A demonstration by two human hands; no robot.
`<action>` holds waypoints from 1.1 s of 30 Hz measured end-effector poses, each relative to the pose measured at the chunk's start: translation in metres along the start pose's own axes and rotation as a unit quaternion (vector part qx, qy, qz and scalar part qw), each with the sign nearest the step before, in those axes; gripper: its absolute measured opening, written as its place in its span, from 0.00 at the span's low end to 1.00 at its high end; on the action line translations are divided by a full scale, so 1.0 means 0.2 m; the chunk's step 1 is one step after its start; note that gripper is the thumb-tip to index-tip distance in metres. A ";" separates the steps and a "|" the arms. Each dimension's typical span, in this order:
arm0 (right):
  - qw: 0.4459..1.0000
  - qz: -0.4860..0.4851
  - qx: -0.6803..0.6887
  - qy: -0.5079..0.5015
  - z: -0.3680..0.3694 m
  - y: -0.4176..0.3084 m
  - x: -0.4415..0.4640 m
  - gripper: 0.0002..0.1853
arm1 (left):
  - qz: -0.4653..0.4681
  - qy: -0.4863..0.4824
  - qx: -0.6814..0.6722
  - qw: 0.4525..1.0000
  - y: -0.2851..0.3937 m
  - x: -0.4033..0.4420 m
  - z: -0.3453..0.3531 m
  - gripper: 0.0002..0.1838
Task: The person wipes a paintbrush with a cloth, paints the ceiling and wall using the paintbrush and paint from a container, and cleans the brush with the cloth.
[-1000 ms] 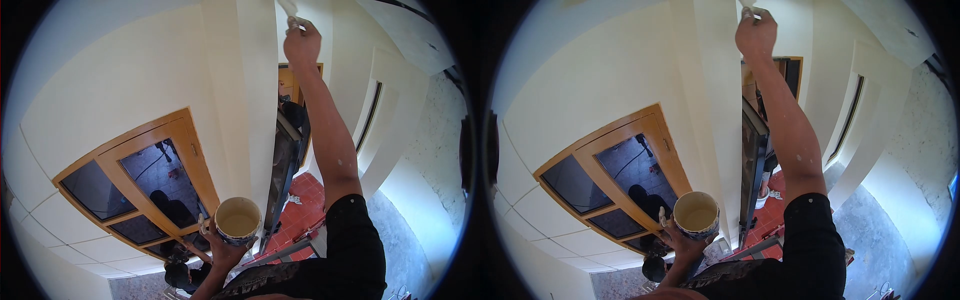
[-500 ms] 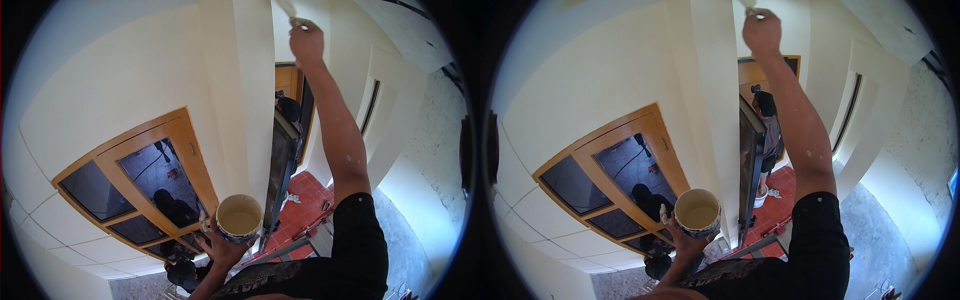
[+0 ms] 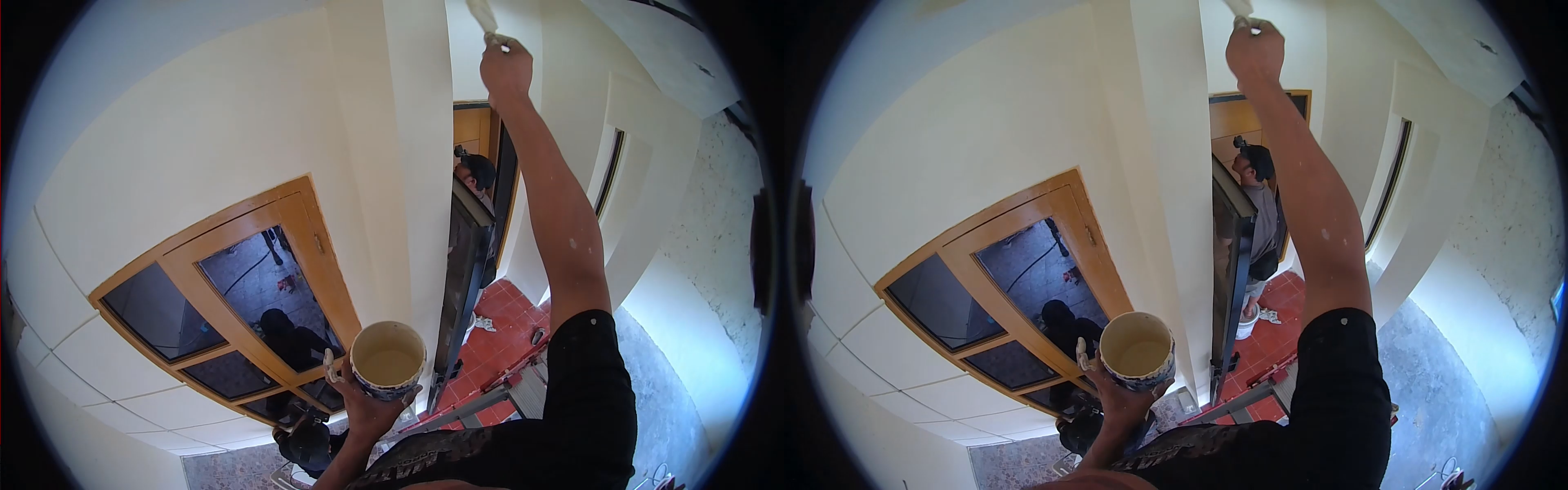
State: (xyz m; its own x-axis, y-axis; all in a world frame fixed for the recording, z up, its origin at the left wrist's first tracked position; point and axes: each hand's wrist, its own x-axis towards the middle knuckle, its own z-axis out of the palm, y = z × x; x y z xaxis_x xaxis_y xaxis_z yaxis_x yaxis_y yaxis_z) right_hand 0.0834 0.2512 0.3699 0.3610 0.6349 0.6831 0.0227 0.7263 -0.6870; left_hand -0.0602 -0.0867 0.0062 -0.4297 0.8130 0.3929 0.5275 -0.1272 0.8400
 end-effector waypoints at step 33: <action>0.794 -0.352 -0.418 -0.266 -0.29 -0.08 -0.13 0.19 | 0.011 0.018 -0.088 0.996 -0.12 0.01 0.08 0.71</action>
State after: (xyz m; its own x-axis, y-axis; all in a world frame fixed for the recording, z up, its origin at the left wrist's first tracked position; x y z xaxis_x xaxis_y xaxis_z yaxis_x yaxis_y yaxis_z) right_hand 0.1282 0.2070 0.3479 -0.4544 0.3327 0.8264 0.7363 0.6624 0.1382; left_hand -0.0622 -0.0731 -0.0196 -0.4471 0.7887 0.4220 0.4017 -0.2445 0.8825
